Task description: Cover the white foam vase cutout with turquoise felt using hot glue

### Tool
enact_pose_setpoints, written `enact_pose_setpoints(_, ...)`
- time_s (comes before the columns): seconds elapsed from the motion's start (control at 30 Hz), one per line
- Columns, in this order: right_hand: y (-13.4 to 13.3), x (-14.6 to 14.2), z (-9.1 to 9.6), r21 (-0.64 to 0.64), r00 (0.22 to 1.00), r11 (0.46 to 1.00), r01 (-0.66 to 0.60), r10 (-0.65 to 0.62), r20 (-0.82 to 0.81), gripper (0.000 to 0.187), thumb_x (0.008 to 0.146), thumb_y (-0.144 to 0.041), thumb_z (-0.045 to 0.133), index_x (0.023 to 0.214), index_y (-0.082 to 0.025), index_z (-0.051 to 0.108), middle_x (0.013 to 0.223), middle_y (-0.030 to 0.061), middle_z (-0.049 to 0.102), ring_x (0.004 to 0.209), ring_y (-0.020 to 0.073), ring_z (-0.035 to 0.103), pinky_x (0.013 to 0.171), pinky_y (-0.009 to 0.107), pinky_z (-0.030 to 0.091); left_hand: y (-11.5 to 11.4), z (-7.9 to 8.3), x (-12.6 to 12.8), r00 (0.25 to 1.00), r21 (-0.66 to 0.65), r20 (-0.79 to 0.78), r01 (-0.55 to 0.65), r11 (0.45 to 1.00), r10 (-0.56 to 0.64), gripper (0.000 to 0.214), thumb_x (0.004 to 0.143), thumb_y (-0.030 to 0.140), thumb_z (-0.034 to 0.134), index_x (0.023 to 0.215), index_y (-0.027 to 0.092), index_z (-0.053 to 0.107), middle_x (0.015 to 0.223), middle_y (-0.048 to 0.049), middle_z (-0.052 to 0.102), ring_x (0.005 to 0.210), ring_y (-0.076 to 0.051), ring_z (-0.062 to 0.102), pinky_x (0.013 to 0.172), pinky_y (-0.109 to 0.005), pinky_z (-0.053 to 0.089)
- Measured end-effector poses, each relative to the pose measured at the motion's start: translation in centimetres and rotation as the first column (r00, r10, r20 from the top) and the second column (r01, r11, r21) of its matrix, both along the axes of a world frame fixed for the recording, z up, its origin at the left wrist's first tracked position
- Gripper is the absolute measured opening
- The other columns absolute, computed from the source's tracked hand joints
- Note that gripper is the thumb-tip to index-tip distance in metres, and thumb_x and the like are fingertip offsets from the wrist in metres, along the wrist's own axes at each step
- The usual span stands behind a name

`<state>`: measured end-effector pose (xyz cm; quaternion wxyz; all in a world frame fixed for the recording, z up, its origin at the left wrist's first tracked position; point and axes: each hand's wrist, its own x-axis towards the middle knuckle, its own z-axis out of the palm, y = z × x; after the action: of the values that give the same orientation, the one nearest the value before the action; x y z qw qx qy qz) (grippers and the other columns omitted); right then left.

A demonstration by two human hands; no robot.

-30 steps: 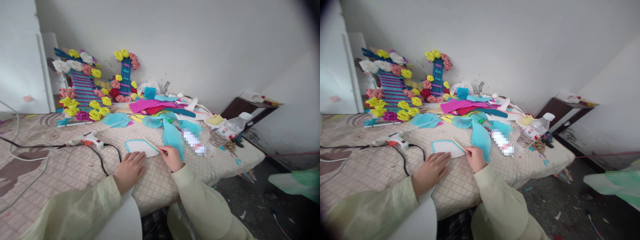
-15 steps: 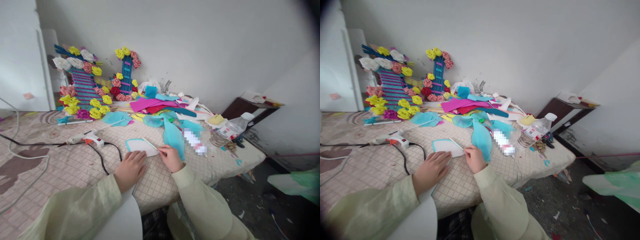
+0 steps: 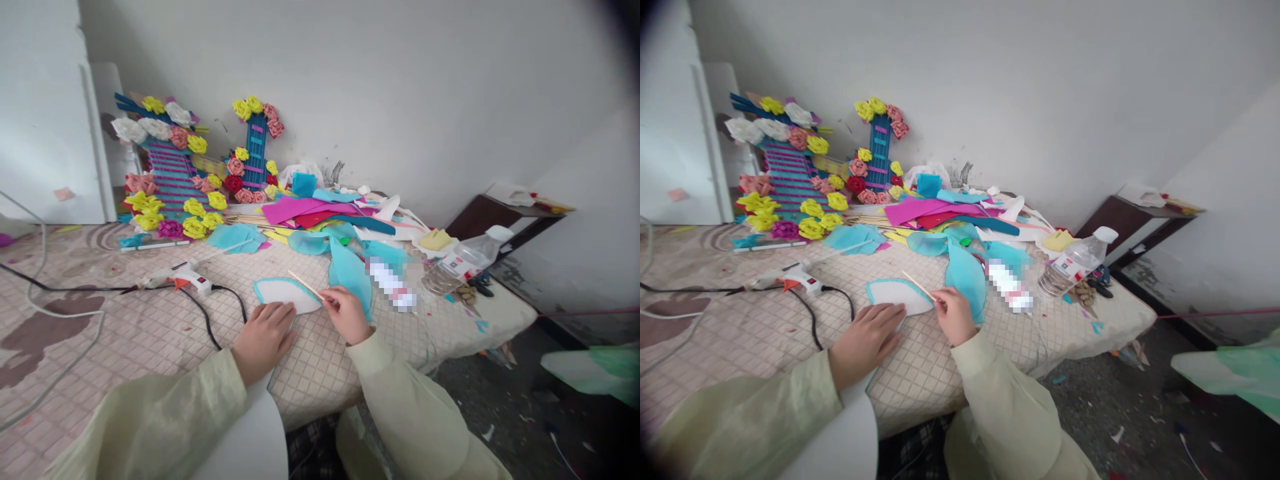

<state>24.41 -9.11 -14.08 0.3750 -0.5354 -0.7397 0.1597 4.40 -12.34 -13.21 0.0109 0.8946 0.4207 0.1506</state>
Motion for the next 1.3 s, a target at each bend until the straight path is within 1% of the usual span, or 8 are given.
enact_pose_setpoints(0.2, 0.0, 0.1, -0.6, -0.005, 0.998, 1.0, -0.023, 0.024, 0.058, 0.025, 0.071, -0.005, 0.049, 0.087, -0.015, 0.064, 0.083, 0.0059, 0.061, 0.071, 0.0142, 0.057, 0.066, 0.026, 0.047, 0.0, 0.0, 0.0, 1.0, -0.005, 0.009, -0.005, 1.0, 0.005, 0.034, 0.082, 0.029, 0.039, 0.112, 0.016, 0.048, 0.117, -0.005, 0.051, 0.107, -0.022, 0.042, 0.089, -0.041, 0.035)
enact_pose_setpoints(0.33, -0.1, 0.2, -0.4, -0.006, 0.995, 0.999, -0.043, 0.043, 0.088, 0.024, 0.072, -0.006, 0.049, 0.087, -0.016, 0.065, 0.084, 0.0064, 0.061, 0.074, 0.0151, 0.057, 0.067, 0.027, 0.047, 0.0, -0.1, 0.0, 1.0, 0.002, 0.012, -0.004, 1.0, 0.004, 0.033, 0.082, 0.029, 0.039, 0.112, 0.017, 0.048, 0.118, -0.0052, 0.05, 0.106, -0.023, 0.042, 0.088, -0.041, 0.035)
enact_pose_setpoints(0.43, -0.2, 0.3, -0.2, -0.001, 0.996, 0.998, -0.057, 0.057, 0.066, 0.024, 0.072, -0.006, 0.049, 0.087, -0.016, 0.065, 0.084, 0.0059, 0.061, 0.072, 0.0143, 0.057, 0.065, 0.026, 0.047, 0.1, -0.2, 0.1, 1.0, 0.004, 0.019, -0.004, 1.0, 0.004, 0.033, 0.082, 0.029, 0.04, 0.112, 0.017, 0.047, 0.118, -0.005, 0.05, 0.106, -0.023, 0.042, 0.088, -0.041, 0.035)
enact_pose_setpoints(0.6, -0.2, 0.6, -0.3, 0.018, 0.998, 1.0, -0.02, 0.019, 0.054, 0.024, 0.072, -0.005, 0.049, 0.088, -0.015, 0.065, 0.084, 0.0068, 0.061, 0.074, 0.0151, 0.057, 0.067, 0.027, 0.048, 0.1, -0.2, 0.0, 1.0, 0.004, 0.029, -0.001, 1.0, 0.0, 0.033, 0.082, 0.029, 0.041, 0.112, 0.017, 0.047, 0.117, -0.0048, 0.051, 0.106, -0.022, 0.042, 0.088, -0.041, 0.035)
enact_pose_setpoints(0.8, -0.3, 0.7, -0.6, 0.016, 0.998, 0.999, -0.047, 0.046, 0.047, 0.024, 0.073, -0.006, 0.049, 0.086, -0.017, 0.065, 0.083, 0.0057, 0.061, 0.073, 0.0145, 0.057, 0.067, 0.027, 0.047, 0.1, -0.1, 0.0, 1.0, -0.003, 0.022, 0.002, 1.0, -0.002, 0.034, 0.082, 0.029, 0.039, 0.113, 0.017, 0.047, 0.117, -0.0045, 0.05, 0.107, -0.022, 0.041, 0.089, -0.04, 0.034)
enact_pose_setpoints(1.07, -0.7, 0.7, -0.9, 0.037, 0.998, 0.999, -0.019, 0.017, 0.057, 0.024, 0.073, -0.007, 0.047, 0.087, -0.017, 0.064, 0.084, 0.0061, 0.061, 0.076, 0.0156, 0.057, 0.07, 0.029, 0.047, 0.1, -0.2, 0.0, 1.0, 0.0, 0.022, -0.001, 1.0, 0.001, 0.034, 0.082, 0.029, 0.039, 0.112, 0.016, 0.047, 0.117, -0.0048, 0.05, 0.106, -0.022, 0.041, 0.089, -0.041, 0.035)
enact_pose_setpoints(1.2, -1.3, 0.8, -0.9, 0.054, 0.999, 0.998, 0.043, -0.045, 0.029, 0.025, 0.073, -0.008, 0.046, 0.089, -0.016, 0.063, 0.086, 0.0073, 0.059, 0.077, 0.0159, 0.057, 0.068, 0.028, 0.048, 0.0, -0.1, 0.0, 1.0, 0.001, 0.019, -0.002, 1.0, 0.002, 0.034, 0.083, 0.03, 0.038, 0.112, 0.017, 0.047, 0.118, -0.0047, 0.05, 0.107, -0.022, 0.041, 0.089, -0.041, 0.034)
enact_pose_setpoints(1.3, -1.6, 0.8, -1.0, 0.062, 0.997, 0.997, 0.051, -0.054, 0.049, 0.025, 0.074, -0.008, 0.046, 0.089, -0.017, 0.063, 0.084, 0.0071, 0.059, 0.076, 0.0162, 0.057, 0.069, 0.029, 0.047, 0.0, -0.1, 0.0, 1.0, 0.002, 0.02, -0.001, 1.0, 0.001, 0.034, 0.083, 0.031, 0.038, 0.113, 0.017, 0.047, 0.118, -0.0049, 0.05, 0.107, -0.022, 0.041, 0.089, -0.041, 0.034)
